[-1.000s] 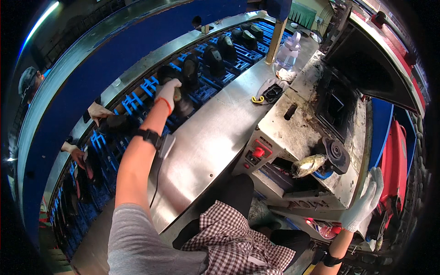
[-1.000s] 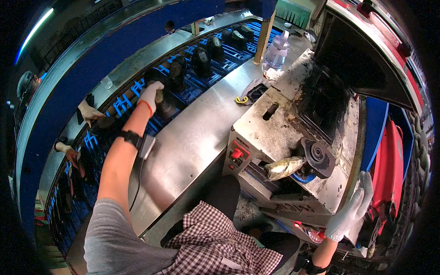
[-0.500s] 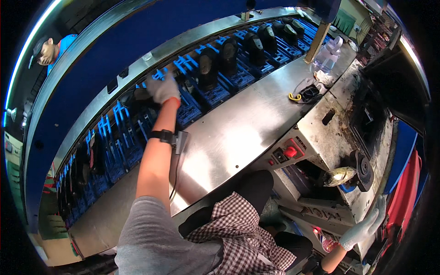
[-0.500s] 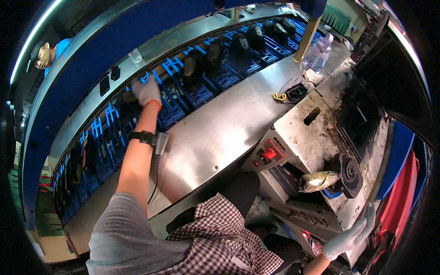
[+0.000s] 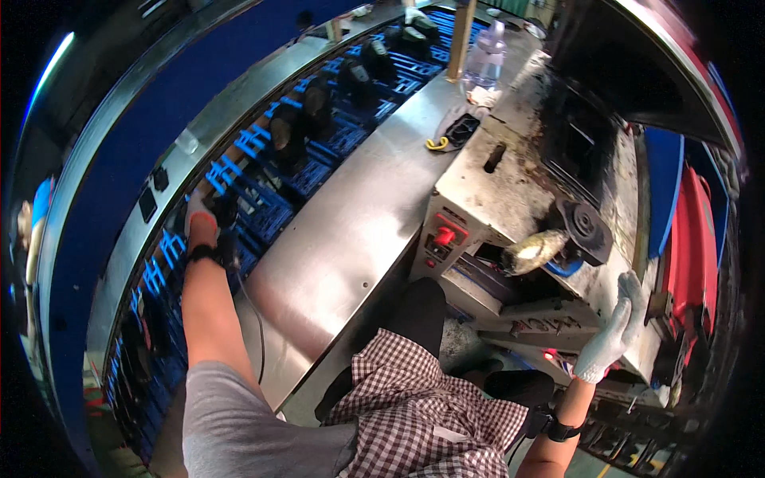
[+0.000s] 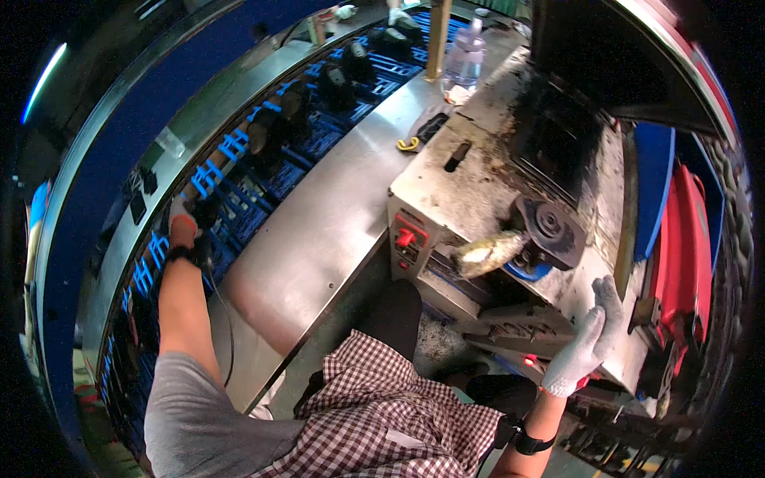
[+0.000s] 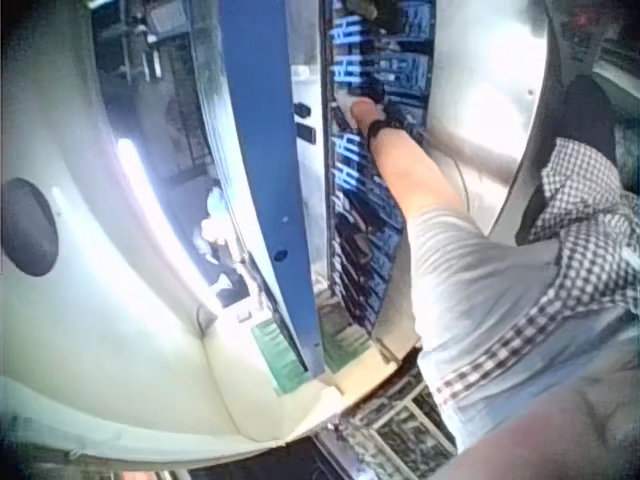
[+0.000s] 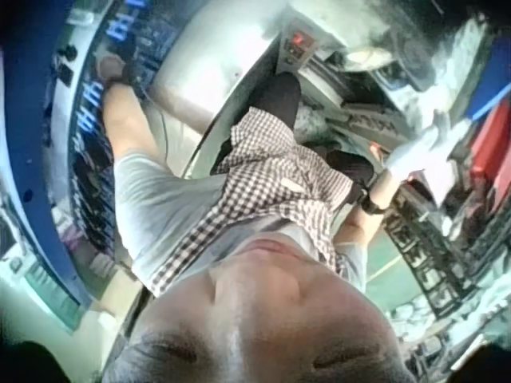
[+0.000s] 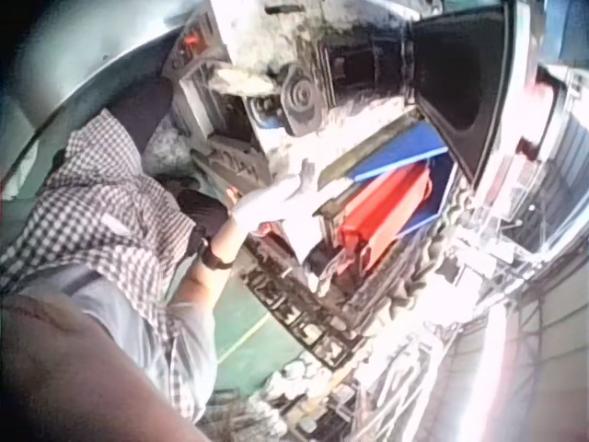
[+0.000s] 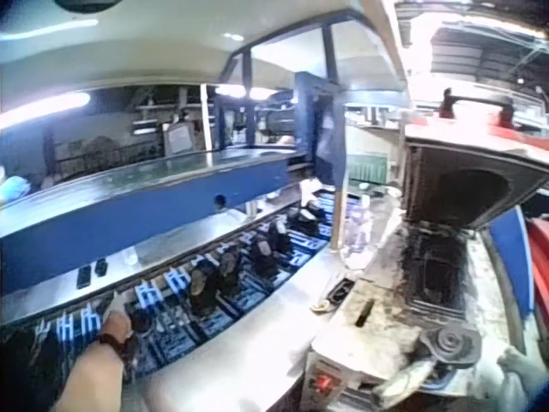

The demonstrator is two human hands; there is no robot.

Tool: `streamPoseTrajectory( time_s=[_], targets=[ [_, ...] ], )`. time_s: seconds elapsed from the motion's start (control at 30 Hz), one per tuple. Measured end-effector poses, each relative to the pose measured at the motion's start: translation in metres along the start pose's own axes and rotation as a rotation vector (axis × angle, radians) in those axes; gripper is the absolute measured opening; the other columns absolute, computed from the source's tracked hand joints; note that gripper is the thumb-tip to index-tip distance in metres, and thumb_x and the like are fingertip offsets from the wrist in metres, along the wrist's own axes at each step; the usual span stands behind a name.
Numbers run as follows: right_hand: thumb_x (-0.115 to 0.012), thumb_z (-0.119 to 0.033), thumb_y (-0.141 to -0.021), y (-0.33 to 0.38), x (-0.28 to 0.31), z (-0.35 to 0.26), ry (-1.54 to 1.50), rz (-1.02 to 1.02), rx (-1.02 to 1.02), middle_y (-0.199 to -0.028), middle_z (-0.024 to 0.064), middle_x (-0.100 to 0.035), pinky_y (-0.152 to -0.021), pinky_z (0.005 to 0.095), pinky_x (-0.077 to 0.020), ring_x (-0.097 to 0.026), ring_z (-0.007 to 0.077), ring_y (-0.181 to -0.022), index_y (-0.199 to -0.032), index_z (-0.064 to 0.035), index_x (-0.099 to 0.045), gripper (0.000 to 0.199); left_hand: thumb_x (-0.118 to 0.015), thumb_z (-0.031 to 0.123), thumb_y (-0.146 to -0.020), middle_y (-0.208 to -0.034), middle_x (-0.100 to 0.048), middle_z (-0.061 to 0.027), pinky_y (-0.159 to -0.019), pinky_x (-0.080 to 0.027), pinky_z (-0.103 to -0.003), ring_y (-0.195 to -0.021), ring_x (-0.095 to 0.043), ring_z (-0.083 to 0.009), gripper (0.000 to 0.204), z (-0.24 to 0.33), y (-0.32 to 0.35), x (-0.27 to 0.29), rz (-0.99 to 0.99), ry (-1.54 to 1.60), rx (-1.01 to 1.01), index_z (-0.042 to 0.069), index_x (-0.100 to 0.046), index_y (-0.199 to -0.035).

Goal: Operating a pneumatic press to attach and secure soles onto shoe uppers.

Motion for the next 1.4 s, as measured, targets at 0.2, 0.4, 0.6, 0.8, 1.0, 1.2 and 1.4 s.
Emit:
streamPoseTrajectory(
  time_s=[0.2, 0.4, 0.6, 0.8, 1.0, 1.2, 1.4],
  targets=[
    [-0.044, -0.012, -0.111, -0.012, 0.019, 0.016, -0.108, 0.011, -0.032, -0.144, 0.0182, -0.06, -0.118, 0.0403, -0.0426, -0.059, 0.0268, -0.132, -0.141, 0.0077, -0.057, 0.037, -0.065, 0.039, -0.083, -0.124, -0.073, -0.0103, -0.085, -0.059, -0.046, -0.106, -0.071, -0.0323, 0.051, 0.002, 0.035, 0.06, -0.588, 0.636, -0.121, 0.013, -0.07, -0.126],
    [-0.056, -0.01, -0.103, -0.032, -0.034, -0.079, -0.207, -0.304, 0.235, -0.134, 0.0182, -0.066, -0.109, 0.0389, -0.0483, -0.065, 0.0269, -0.122, -0.132, 0.0047, -0.065, 0.034, -0.056, 0.029, -0.085, -0.14, -0.064, -0.0212, -0.109, -0.051, -0.054, -0.125, -0.064, -0.0397, 0.068, 0.027, 0.216, 0.027, -1.152, 0.543, -0.205, -0.002, -0.055, -0.146],
    [-0.062, -0.029, -0.105, -0.026, -0.147, -0.167, -0.324, -0.838, 0.454, -0.135, 0.0246, -0.065, -0.108, 0.0402, -0.0492, -0.064, 0.0347, -0.125, -0.156, 0.0019, -0.043, 0.063, -0.055, 0.033, -0.097, -0.144, -0.058, -0.025, -0.112, -0.048, -0.047, -0.128, -0.06, -0.0372, 0.064, 0.044, 0.492, -0.074, -1.704, 0.571, 0.121, -0.007, -0.05, -0.147],
    [-0.065, -0.05, -0.099, -0.054, -0.197, -0.153, -0.602, -0.987, 0.0, -0.137, 0.0204, -0.061, -0.111, 0.0353, -0.0453, -0.06, 0.0254, -0.124, -0.17, -0.0043, -0.004, 0.104, -0.049, 0.029, -0.107, -0.133, -0.068, -0.0146, -0.107, -0.053, -0.042, -0.118, -0.068, -0.0253, 0.044, 0.052, 0.658, -0.139, -2.004, 0.503, 0.118, 0.002, -0.06, -0.14],
    [-0.067, -0.052, -0.091, -0.147, -0.169, -0.052, -0.72, -0.725, -0.692, -0.088, 0.0023, -0.075, -0.067, 0.0358, -0.0547, -0.072, 0.0178, -0.074, -0.114, -0.0119, -0.066, 0.046, -0.065, 0.029, -0.103, -0.157, -0.049, -0.0179, -0.122, -0.034, -0.039, -0.143, -0.048, -0.0269, 0.075, 0.089, 0.713, -0.171, -1.775, 0.15, -0.771, 0.002, -0.03, -0.163],
    [-0.069, -0.063, -0.084, -0.238, -0.188, 0.029, -0.056, -0.498, -0.28, -0.133, 0.0228, -0.066, -0.097, 0.0512, -0.0543, -0.065, 0.0338, -0.126, -0.15, -0.0069, -0.053, 0.088, -0.071, 0.03, -0.098, -0.142, -0.062, -0.0255, -0.108, -0.048, -0.035, -0.13, -0.061, -0.0275, 0.063, 0.184, 0.765, -0.106, -1.447, 0.662, -1.477, -0.003, -0.052, -0.148],
    [-0.06, -0.082, -0.08, -0.212, -0.234, 0.011, 0.804, -0.752, -0.071, -0.15, 0.0302, -0.056, -0.114, 0.0469, -0.0471, -0.056, 0.04, -0.139, -0.166, -0.0111, -0.032, 0.115, -0.069, 0.011, -0.095, -0.153, -0.053, -0.0228, -0.121, -0.038, -0.04, -0.144, -0.051, -0.0308, 0.064, 0.23, 0.822, -0.121, -1.239, 0.596, -1.822, 0.0, -0.046, -0.154]
  ],
)
Point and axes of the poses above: each hand's wrist, its own y-axis away from the middle knuckle, its own x-axis out of the back of the hand, z = x × y, the point moved 10 cm from there along -y, towards the middle knuckle
